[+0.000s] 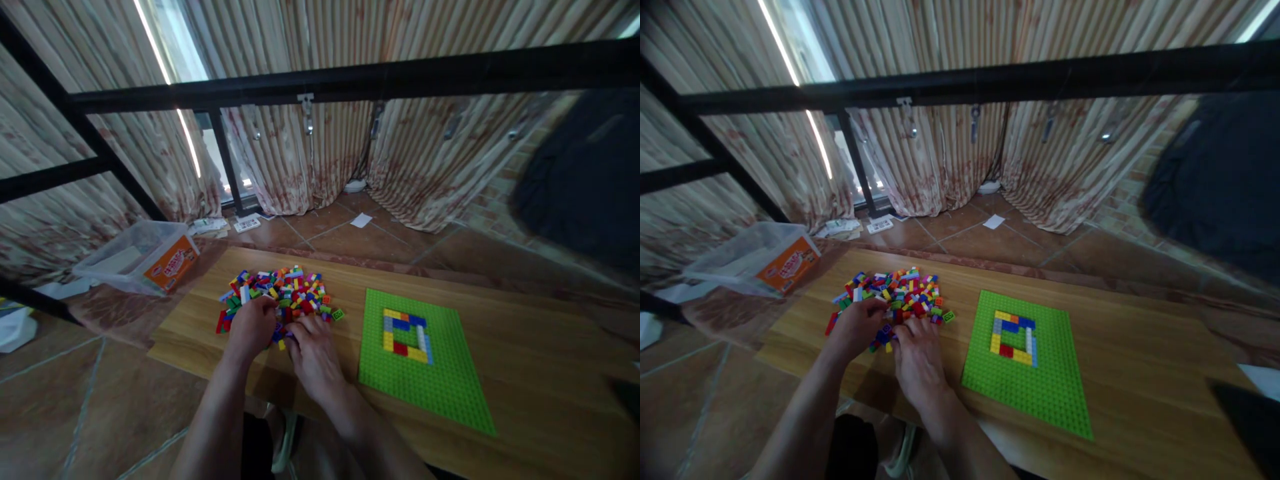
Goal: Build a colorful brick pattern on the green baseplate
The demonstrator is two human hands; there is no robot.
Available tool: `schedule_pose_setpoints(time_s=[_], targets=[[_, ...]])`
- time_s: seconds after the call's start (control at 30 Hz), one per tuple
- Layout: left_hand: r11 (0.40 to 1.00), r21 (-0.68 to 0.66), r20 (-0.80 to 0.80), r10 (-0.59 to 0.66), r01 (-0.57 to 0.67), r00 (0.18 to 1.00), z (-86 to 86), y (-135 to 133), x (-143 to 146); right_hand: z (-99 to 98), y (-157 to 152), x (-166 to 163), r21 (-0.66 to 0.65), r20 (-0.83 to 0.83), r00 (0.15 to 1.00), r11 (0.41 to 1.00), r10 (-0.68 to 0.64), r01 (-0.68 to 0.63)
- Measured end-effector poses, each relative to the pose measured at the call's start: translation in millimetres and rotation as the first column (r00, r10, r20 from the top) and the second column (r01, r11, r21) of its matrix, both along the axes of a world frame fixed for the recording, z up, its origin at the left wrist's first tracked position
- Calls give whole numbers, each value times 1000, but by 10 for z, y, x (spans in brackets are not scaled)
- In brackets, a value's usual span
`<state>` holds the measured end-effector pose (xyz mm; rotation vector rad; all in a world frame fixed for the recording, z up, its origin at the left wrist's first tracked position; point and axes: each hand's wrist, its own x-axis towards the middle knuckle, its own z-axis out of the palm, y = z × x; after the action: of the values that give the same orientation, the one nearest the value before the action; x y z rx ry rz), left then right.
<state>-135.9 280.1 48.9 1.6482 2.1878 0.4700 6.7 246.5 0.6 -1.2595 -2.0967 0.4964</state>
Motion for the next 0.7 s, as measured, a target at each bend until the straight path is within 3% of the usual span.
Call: schedule_pose_setpoints(time_s=[0.33, 0.7], targets=[[999, -18, -23, -32, 31, 999, 30, 54, 65, 97, -24, 149, -55, -203, 979, 998, -24, 13], [999, 54, -7, 4, -3, 1000, 63, 9, 114, 28, 76, 387, -27, -129, 983, 992, -129, 127]])
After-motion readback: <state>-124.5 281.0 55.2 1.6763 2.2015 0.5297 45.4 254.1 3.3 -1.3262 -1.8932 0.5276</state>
